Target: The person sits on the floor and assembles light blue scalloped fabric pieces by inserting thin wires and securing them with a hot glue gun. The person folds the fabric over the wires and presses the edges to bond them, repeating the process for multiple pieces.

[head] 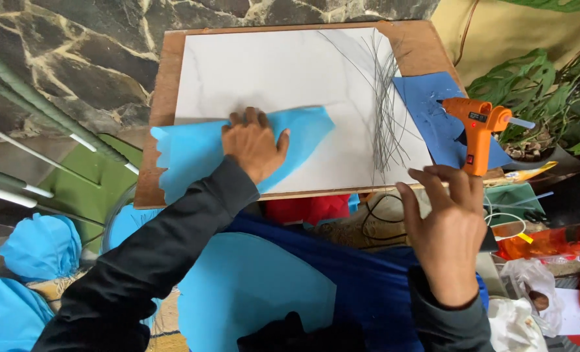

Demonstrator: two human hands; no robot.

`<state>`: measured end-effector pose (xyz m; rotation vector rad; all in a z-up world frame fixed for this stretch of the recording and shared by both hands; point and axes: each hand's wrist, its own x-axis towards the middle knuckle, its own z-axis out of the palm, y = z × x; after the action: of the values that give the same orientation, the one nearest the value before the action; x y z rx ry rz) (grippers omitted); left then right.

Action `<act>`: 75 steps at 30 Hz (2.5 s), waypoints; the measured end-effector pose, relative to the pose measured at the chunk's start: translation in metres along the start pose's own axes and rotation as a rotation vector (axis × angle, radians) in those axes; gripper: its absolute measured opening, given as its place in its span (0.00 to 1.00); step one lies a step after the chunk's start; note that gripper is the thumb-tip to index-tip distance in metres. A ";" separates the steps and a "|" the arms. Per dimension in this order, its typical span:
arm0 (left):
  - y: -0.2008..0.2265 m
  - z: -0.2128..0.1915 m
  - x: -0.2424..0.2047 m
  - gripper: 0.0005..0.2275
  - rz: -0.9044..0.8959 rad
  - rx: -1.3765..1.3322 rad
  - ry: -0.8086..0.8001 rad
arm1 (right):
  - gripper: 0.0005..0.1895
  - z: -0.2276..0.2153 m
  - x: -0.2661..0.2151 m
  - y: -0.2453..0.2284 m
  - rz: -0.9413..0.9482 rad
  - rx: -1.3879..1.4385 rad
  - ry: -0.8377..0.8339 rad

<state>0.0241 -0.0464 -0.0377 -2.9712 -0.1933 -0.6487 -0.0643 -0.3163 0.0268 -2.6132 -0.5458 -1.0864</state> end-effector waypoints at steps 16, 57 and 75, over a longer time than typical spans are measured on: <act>-0.123 -0.058 -0.037 0.23 0.413 -0.203 0.089 | 0.15 -0.013 -0.009 -0.009 0.055 0.167 -0.098; -0.108 -0.044 -0.089 0.16 0.327 -0.095 0.320 | 0.22 0.118 0.089 -0.059 -0.374 -0.029 -0.636; -0.105 -0.044 -0.083 0.20 0.322 -0.195 0.320 | 0.18 0.124 0.113 -0.099 -0.745 0.127 -0.199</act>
<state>-0.0842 0.0437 -0.0256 -2.9155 0.3832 -1.1307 0.0433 -0.1539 0.0317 -2.4528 -1.6604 -0.9100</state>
